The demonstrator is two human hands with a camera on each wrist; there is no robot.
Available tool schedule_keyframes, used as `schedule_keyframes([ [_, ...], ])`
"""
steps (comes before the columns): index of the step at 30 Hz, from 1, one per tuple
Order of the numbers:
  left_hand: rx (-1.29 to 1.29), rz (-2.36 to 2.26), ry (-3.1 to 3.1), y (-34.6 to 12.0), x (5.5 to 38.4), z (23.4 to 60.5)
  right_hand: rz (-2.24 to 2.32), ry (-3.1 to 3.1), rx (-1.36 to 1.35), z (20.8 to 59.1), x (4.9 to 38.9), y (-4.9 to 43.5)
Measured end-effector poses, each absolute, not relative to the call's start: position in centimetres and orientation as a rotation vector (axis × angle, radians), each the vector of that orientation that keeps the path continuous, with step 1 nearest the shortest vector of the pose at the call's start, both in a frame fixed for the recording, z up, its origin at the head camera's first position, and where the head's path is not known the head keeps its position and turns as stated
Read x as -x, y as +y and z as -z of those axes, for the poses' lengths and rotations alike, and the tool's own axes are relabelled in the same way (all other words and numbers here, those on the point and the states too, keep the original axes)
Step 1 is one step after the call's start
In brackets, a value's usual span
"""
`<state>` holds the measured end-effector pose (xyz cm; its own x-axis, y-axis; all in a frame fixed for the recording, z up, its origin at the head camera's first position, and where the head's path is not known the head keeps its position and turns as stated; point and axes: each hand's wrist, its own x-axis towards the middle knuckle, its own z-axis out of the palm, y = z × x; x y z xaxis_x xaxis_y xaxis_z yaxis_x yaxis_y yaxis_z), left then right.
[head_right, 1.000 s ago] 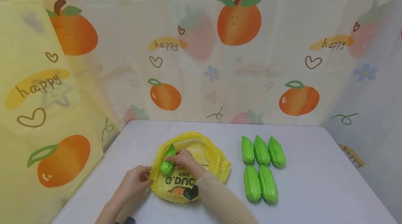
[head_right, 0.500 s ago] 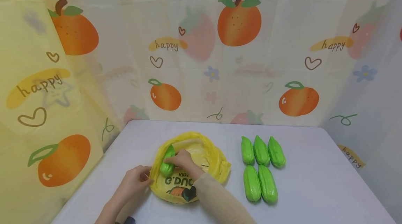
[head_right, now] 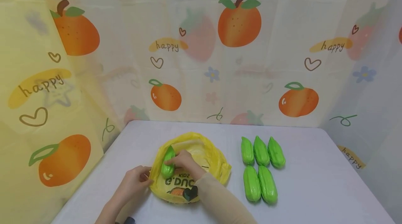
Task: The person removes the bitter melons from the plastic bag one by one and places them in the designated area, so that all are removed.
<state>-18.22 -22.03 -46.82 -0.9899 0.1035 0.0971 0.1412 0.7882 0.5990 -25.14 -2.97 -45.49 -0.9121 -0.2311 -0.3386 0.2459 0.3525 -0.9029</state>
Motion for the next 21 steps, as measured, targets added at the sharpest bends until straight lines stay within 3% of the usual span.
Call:
schedule_keyframes([
  [21, 0.197, 0.966, -2.918, -22.1, 18.3, 46.8, 1.484, 2.176, 0.057, 44.0, 24.7, -0.9],
])
